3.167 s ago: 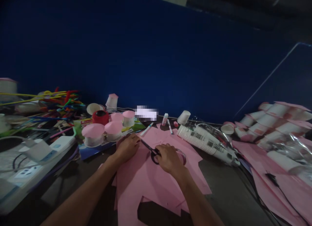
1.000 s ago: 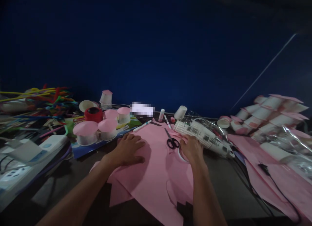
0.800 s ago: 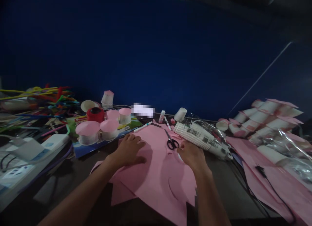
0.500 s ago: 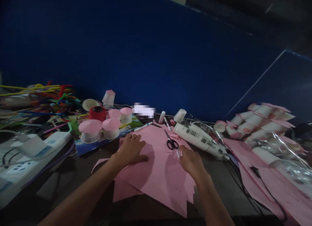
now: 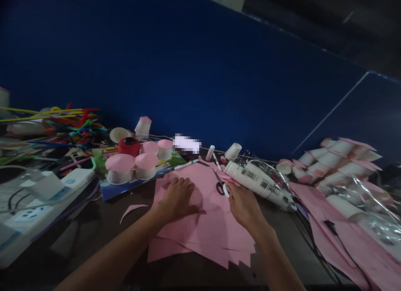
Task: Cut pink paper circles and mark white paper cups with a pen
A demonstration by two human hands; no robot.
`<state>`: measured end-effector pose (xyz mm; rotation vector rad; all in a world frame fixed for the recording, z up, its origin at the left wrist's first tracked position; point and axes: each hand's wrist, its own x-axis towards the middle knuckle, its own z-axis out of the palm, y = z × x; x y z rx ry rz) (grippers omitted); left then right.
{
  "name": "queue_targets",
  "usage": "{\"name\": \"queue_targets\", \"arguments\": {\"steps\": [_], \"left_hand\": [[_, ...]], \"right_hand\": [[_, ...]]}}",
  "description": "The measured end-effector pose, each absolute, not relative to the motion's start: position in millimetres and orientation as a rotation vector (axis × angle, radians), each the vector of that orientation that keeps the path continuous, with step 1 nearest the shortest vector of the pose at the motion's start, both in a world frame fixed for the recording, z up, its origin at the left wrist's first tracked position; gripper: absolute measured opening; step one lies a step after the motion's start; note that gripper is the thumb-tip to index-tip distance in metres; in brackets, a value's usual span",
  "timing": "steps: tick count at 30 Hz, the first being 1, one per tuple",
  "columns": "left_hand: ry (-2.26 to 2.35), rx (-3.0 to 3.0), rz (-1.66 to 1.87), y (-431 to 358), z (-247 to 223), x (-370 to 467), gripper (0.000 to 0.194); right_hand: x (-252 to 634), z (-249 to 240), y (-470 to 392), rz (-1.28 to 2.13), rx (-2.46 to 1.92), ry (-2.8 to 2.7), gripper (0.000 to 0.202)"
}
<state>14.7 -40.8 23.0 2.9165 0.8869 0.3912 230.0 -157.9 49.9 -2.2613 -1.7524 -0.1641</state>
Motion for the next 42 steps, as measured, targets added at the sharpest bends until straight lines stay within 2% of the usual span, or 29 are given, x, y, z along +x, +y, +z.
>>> {"name": "queue_targets", "arguments": {"steps": [3, 6, 8, 13, 17, 20, 26, 31, 35, 42], "left_hand": [[0.875, 2.874, 0.450, -37.0, 21.8, 17.7, 0.071], [0.906, 2.732, 0.616, -15.8, 24.9, 7.0, 0.042], [1.097, 2.519, 0.809, 2.5, 27.7, -3.4, 0.027], [1.235, 2.301, 0.907, 29.0, 22.0, -17.0, 0.023], [1.046, 2.434, 0.881, 24.4, 10.2, -10.4, 0.023], [0.915, 2.539, 0.813, 18.5, 6.6, -5.5, 0.025], [0.913, 2.566, 0.700, 14.7, 11.2, -6.2, 0.025], [0.829, 2.527, 0.753, 13.4, 16.1, -3.4, 0.022], [0.742, 2.467, 0.849, 11.8, 17.5, 0.8, 0.022], [0.688, 2.585, 0.638, 6.5, 34.5, 8.2, 0.027]], "right_hand": [[206.6, 55.8, -150.6, -0.061, -2.086, -1.882, 0.037], [183.2, 53.9, -140.3, -0.079, -1.915, -1.977, 0.041], [169.9, 52.8, -133.0, -0.076, -1.853, -1.994, 0.040], [137.3, 54.3, -127.2, -0.064, -1.698, -2.049, 0.036], [108.8, 38.8, -140.3, 0.011, -1.586, -2.228, 0.035], [94.2, 25.3, -152.0, 0.091, -1.518, -2.325, 0.027], [103.4, 20.8, -167.2, 0.033, -1.556, -2.063, 0.034], [149.4, -5.6, -162.6, -0.133, -1.774, -1.813, 0.036], [169.2, -17.8, -155.5, -0.092, -1.989, -1.924, 0.039], [142.9, -10.5, -159.0, -0.144, -2.261, -1.939, 0.047]]}}
